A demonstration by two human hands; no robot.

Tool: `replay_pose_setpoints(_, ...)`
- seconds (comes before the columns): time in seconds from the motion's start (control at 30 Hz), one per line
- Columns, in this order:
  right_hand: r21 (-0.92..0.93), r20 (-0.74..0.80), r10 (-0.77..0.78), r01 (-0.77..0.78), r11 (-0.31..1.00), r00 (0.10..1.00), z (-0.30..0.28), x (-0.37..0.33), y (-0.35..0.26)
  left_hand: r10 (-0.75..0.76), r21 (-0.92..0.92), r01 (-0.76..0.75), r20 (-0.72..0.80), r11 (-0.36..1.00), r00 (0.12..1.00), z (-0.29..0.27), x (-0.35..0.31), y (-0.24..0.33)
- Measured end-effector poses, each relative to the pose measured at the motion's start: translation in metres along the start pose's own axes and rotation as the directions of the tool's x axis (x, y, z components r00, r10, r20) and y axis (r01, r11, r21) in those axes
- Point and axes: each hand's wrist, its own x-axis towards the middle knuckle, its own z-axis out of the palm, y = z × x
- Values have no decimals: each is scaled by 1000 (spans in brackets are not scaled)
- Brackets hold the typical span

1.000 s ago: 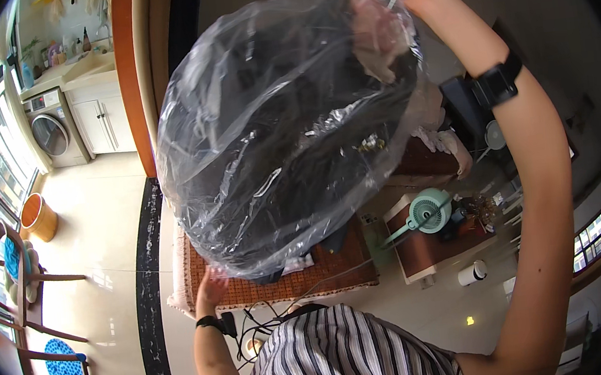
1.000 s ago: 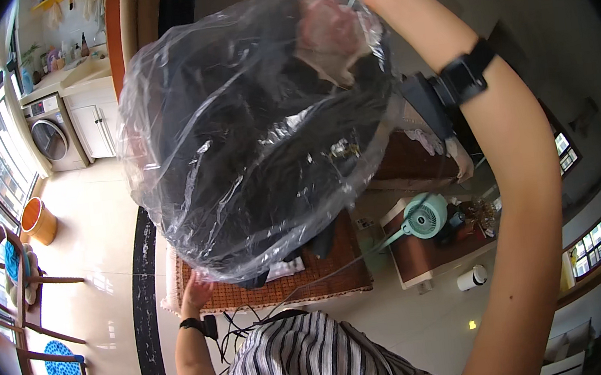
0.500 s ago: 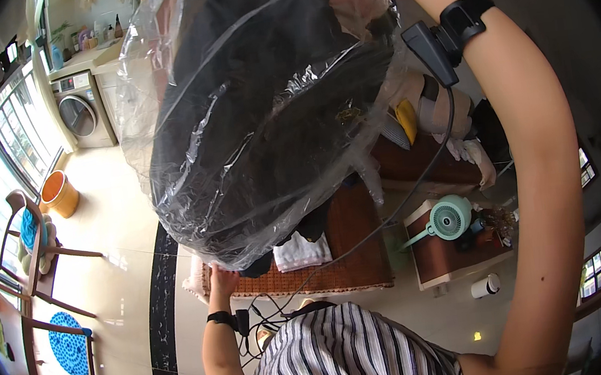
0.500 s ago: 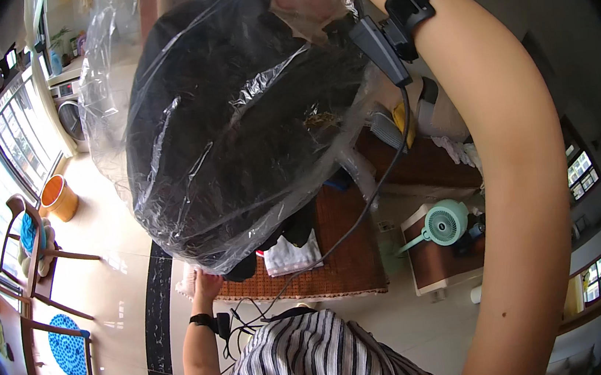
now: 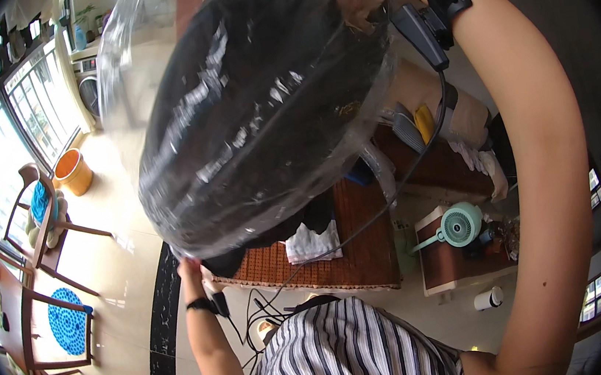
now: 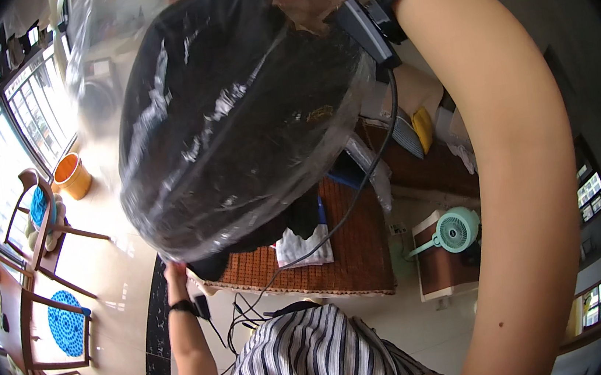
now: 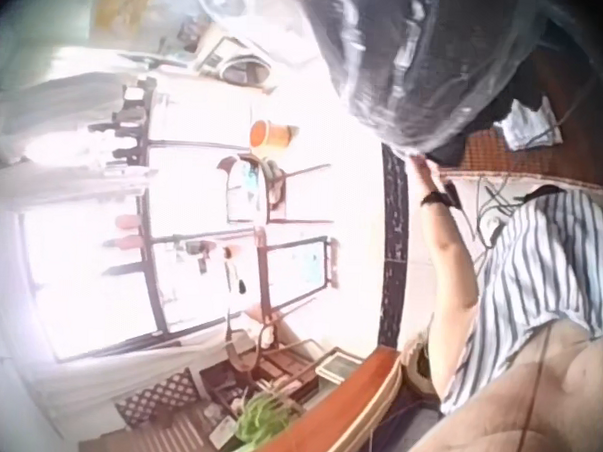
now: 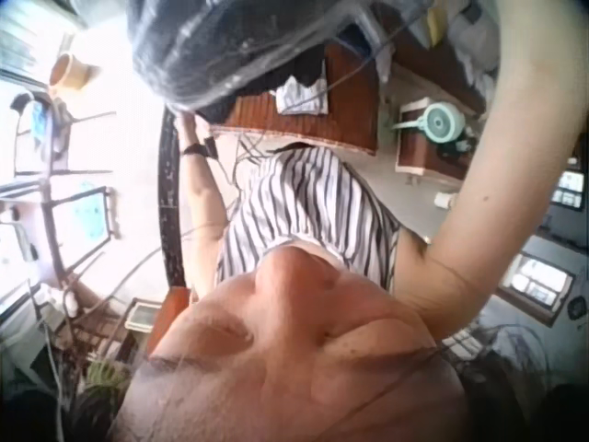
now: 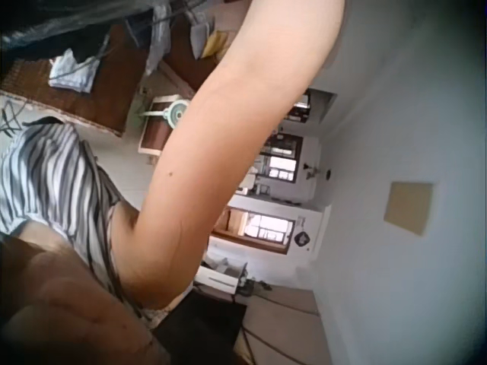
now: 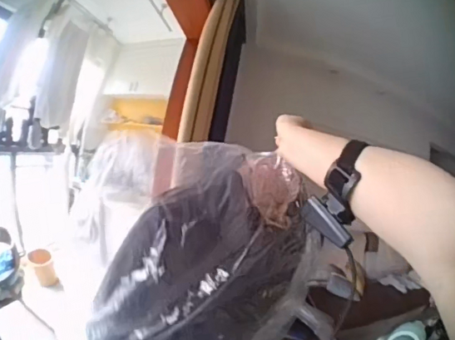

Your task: The person hangs a white garment on a clothing rack, then zips up a black jacket and puts it into a plastic bag before hanging it on the rack.

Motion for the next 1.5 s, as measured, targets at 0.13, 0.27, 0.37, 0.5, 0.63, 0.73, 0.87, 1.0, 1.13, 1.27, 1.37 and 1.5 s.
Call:
replay_pose_setpoints(0.13,28,42,45,-46,999,998,8,-5,7,165,-162,-139,158,977,974,30,16,56)
replay_pose_setpoints(0.27,24,84,69,-72,997,994,27,-16,15,-134,264,91,147,960,980,49,-41,8)
replay_pose_setpoints(0.37,29,127,87,-92,995,988,40,-25,18,-524,499,243,563,832,639,78,-111,-31)
replay_pose_setpoints(0.5,36,156,105,-112,993,982,45,-27,22,-512,364,374,722,853,465,165,-180,-30)
replay_pose_setpoints(0.63,39,183,135,-145,989,974,55,-33,26,-361,256,285,829,924,428,168,-143,-24)
replay_pose_setpoints(0.73,42,181,155,-165,985,971,53,-24,29,-280,111,302,747,947,603,165,-142,-13)
replay_pose_setpoints(0.87,9,132,143,-145,989,981,27,0,37,-185,-55,450,863,892,471,181,-162,-7)
replay_pose_setpoints(1.0,-32,171,155,-152,988,973,32,-41,36,-190,-50,522,898,851,396,187,-205,12)
replay_pose_setpoints(1.13,54,189,218,-232,971,958,1,-16,36,-238,64,433,901,899,362,177,-207,13)
replay_pose_setpoints(1.27,28,65,202,-204,979,977,-12,1,38,-311,194,277,820,941,480,133,-172,14)
replay_pose_setpoints(1.37,14,123,160,-163,987,979,-26,0,36,-362,329,170,711,929,603,50,-113,10)
replay_pose_setpoints(1.5,176,96,151,-166,970,984,-73,46,20,-290,357,119,474,926,831,-66,-62,11)
